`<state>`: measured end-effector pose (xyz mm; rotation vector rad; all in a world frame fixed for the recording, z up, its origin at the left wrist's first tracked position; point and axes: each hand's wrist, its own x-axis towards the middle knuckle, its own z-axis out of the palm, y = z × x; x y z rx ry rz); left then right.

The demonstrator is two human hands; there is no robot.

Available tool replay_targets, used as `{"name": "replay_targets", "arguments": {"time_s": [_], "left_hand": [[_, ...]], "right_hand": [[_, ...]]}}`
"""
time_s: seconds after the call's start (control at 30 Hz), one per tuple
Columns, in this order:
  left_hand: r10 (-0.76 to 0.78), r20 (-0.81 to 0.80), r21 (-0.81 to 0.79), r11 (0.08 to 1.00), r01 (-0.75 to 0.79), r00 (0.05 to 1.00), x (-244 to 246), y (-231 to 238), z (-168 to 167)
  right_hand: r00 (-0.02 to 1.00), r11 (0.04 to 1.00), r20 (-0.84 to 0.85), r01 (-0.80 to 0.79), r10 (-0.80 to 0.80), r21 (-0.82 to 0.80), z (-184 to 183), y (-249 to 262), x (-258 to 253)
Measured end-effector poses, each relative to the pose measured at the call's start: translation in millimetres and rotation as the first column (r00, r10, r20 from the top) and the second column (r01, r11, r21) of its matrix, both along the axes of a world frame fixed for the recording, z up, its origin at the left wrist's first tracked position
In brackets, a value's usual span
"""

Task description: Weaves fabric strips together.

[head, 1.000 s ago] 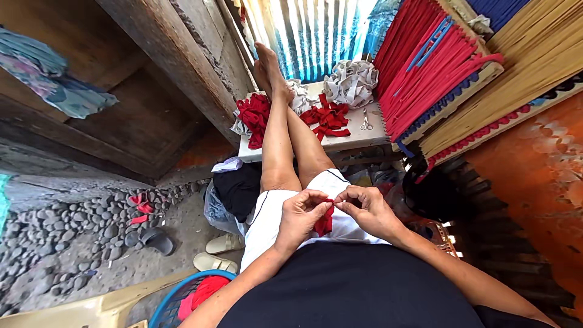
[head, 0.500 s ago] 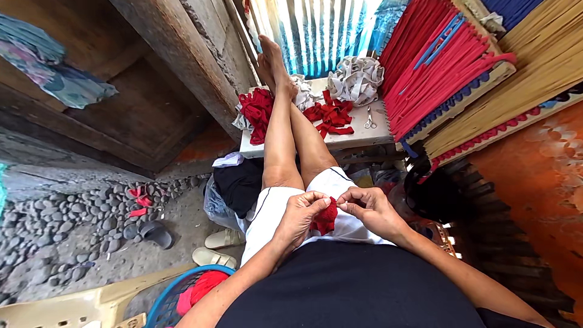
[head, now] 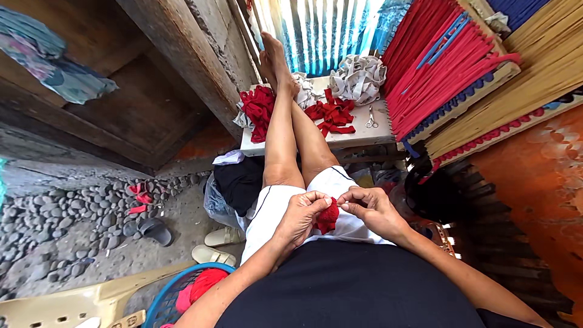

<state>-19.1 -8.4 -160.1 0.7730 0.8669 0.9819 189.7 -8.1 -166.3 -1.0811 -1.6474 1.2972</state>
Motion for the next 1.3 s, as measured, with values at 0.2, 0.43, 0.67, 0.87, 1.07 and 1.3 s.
{"name": "replay_targets", "arguments": {"time_s": [0.2,0.43,0.67,0.87,1.07,1.3], "left_hand": [[0.020,-0.061,0.088,0.996,-0.015,0.998,1.3,-1.2,-1.6],[0.032,-0.133,0.180,0.984,-0.007,0.991,4.1,-3.1,-6.2],[0.081,-0.117,0.166,0.984,-0.061,0.990,3.3,-3.1,-4.0],[0.079,-0.147,0.214,0.976,-0.047,0.986,2.4,-3.2,-4.9],[0.098,-0.181,0.270,0.962,-0.046,0.979,2.2,-3.6,-5.5],[0.130,-0.240,0.351,0.936,-0.039,0.962,2.3,-4.0,-5.8]], "right_hand": [[1.000,1.000,-0.024,-0.009,0.008,-0.018,-1.4,0.0,-0.7],[0.996,0.996,-0.082,0.013,-0.020,-0.090,-3.3,-2.5,-4.7],[0.994,0.994,-0.101,0.020,-0.031,-0.108,-1.2,-2.0,-2.9],[0.997,0.996,-0.078,0.019,-0.026,-0.089,-1.5,-2.2,-2.1],[0.997,0.997,-0.068,0.021,-0.027,-0.079,-1.0,-2.6,-2.2],[0.998,0.994,-0.055,0.022,-0.028,-0.109,0.3,-1.9,-2.0]]}}
